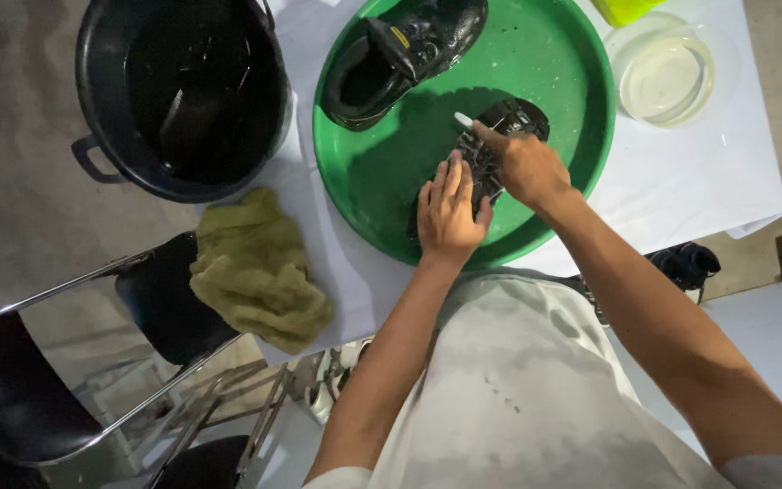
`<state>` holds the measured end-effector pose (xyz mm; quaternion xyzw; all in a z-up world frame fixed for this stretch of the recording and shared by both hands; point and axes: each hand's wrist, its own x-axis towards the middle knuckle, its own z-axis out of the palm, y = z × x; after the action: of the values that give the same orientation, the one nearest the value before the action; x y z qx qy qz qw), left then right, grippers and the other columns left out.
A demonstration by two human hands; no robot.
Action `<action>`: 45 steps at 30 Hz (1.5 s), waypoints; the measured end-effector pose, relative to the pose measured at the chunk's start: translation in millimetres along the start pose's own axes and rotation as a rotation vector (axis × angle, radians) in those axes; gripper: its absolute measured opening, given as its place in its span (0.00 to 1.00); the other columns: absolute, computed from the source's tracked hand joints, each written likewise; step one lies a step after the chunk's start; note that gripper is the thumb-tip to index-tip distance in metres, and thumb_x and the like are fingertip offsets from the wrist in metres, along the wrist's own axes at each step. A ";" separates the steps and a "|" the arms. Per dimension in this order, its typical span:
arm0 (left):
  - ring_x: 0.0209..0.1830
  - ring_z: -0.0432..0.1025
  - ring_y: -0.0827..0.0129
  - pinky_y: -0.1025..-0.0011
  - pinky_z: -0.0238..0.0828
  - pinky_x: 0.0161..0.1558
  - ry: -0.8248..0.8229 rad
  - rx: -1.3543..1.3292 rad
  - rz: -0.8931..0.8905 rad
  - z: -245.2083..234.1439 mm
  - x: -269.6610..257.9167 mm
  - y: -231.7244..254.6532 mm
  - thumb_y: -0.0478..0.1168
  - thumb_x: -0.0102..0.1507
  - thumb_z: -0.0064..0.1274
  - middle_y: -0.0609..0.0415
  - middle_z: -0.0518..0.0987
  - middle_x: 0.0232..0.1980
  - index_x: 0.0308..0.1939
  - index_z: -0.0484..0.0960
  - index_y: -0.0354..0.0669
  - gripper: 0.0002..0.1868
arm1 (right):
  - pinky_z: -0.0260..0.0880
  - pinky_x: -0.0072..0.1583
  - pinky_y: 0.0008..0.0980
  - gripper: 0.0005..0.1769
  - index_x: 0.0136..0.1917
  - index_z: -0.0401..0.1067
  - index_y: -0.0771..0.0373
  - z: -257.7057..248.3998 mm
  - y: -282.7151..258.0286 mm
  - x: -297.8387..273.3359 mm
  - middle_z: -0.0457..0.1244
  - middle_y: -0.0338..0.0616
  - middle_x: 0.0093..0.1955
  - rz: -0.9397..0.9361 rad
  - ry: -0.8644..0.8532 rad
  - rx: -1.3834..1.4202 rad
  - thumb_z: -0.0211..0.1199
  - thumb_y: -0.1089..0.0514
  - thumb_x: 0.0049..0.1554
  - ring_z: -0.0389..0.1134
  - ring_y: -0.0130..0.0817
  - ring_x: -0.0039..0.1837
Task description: The person cleans the sole of a black shoe using a toothbrush and a white cleaning substance over a green tray, periodically dipping the brush into a small container of liquid.
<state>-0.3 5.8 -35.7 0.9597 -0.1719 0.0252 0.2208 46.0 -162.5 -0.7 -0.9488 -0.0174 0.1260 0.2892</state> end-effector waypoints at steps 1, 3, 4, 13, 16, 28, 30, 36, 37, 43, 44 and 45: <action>0.74 0.64 0.54 0.53 0.60 0.69 -0.008 0.001 0.001 0.3 -0.6 0.0 0.49 0.60 0.58 0.47 0.65 0.77 0.68 0.72 0.36 0.35 | 0.70 0.50 0.55 0.37 0.77 0.65 0.45 -3.9 2.7 2.4 0.67 0.60 0.51 -0.023 0.018 0.023 0.55 0.68 0.56 0.70 0.61 0.50; 0.74 0.65 0.54 0.54 0.61 0.69 -0.018 0.004 0.001 0.0 0.9 -1.9 0.49 0.60 0.58 0.47 0.65 0.78 0.68 0.72 0.37 0.34 | 0.70 0.50 0.55 0.39 0.77 0.65 0.44 -13.7 9.1 -3.3 0.68 0.60 0.53 -0.025 0.014 0.023 0.55 0.68 0.55 0.70 0.61 0.51; 0.73 0.65 0.54 0.54 0.62 0.69 -0.010 0.004 0.007 0.6 2.1 -0.4 0.49 0.60 0.58 0.47 0.66 0.78 0.68 0.72 0.37 0.34 | 0.71 0.51 0.54 0.41 0.77 0.65 0.43 -22.1 14.9 -15.4 0.68 0.59 0.53 -0.003 -0.008 -0.001 0.53 0.70 0.53 0.71 0.61 0.51; 0.73 0.66 0.55 0.54 0.64 0.67 0.014 0.003 -0.001 -3.4 2.0 1.2 0.48 0.59 0.59 0.47 0.67 0.76 0.68 0.72 0.37 0.36 | 0.71 0.51 0.53 0.43 0.78 0.63 0.41 -6.2 -1.0 8.2 0.67 0.59 0.51 0.034 -0.110 -0.082 0.57 0.70 0.53 0.71 0.59 0.51; 0.73 0.66 0.55 0.55 0.63 0.68 0.035 0.010 0.020 0.8 -0.7 1.2 0.48 0.60 0.60 0.47 0.67 0.77 0.69 0.72 0.38 0.36 | 0.71 0.51 0.53 0.45 0.77 0.63 0.42 -9.9 0.2 14.5 0.67 0.58 0.50 0.008 -0.106 0.030 0.57 0.71 0.49 0.71 0.58 0.50; 0.73 0.65 0.56 0.55 0.62 0.69 0.016 0.062 0.007 2.3 -0.7 1.6 0.49 0.59 0.60 0.48 0.65 0.78 0.70 0.70 0.38 0.37 | 0.72 0.47 0.52 0.42 0.80 0.60 0.40 -2.4 1.5 -41.9 0.65 0.56 0.47 0.003 -0.078 -0.065 0.56 0.69 0.56 0.70 0.58 0.45; 0.73 0.66 0.56 0.55 0.62 0.68 -0.007 0.035 -0.004 2.0 -0.3 0.5 0.49 0.58 0.60 0.47 0.65 0.77 0.69 0.71 0.38 0.37 | 0.71 0.47 0.53 0.39 0.79 0.61 0.40 0.5 -4.4 -26.5 0.65 0.57 0.48 -0.022 -0.054 -0.036 0.56 0.67 0.58 0.70 0.59 0.45; 0.73 0.67 0.56 0.56 0.63 0.70 0.004 0.016 0.004 -1.2 -0.3 0.6 0.49 0.59 0.58 0.47 0.67 0.77 0.69 0.71 0.38 0.36 | 0.71 0.47 0.52 0.43 0.79 0.61 0.39 -30.2 7.6 -47.2 0.65 0.56 0.48 0.015 -0.133 -0.119 0.54 0.70 0.54 0.70 0.58 0.46; 0.73 0.67 0.56 0.56 0.63 0.69 0.011 0.027 0.006 -2.0 0.3 1.8 0.49 0.59 0.58 0.47 0.67 0.77 0.69 0.71 0.37 0.36 | 0.72 0.48 0.52 0.43 0.79 0.61 0.38 -33.8 9.2 -55.2 0.65 0.56 0.47 0.029 -0.170 -0.143 0.55 0.69 0.54 0.71 0.57 0.46; 0.72 0.67 0.53 0.55 0.63 0.68 0.009 0.012 0.011 -1.8 1.9 0.4 0.49 0.58 0.59 0.45 0.67 0.76 0.68 0.73 0.36 0.36 | 0.71 0.46 0.53 0.40 0.79 0.60 0.41 -2.2 -2.1 -20.2 0.65 0.56 0.47 -0.045 -0.093 -0.062 0.56 0.67 0.57 0.70 0.57 0.47; 0.72 0.67 0.53 0.55 0.62 0.68 0.004 0.004 0.006 -1.1 2.8 0.0 0.49 0.58 0.59 0.45 0.67 0.76 0.68 0.73 0.36 0.36 | 0.70 0.46 0.53 0.38 0.80 0.59 0.41 0.4 -3.9 -13.7 0.65 0.57 0.47 -0.070 -0.079 -0.035 0.56 0.65 0.58 0.70 0.58 0.47; 0.72 0.67 0.53 0.55 0.62 0.68 0.000 -0.004 0.006 -0.7 3.2 -0.8 0.49 0.58 0.59 0.45 0.67 0.76 0.67 0.74 0.35 0.36 | 0.71 0.46 0.53 0.38 0.80 0.59 0.41 0.4 -3.7 -12.8 0.65 0.56 0.48 -0.081 -0.062 -0.018 0.56 0.65 0.59 0.70 0.57 0.47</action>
<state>3.0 5.8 -35.0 0.9587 -0.1747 0.0256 0.2229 33.7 -160.6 4.0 -0.9455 -0.0659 0.1433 0.2849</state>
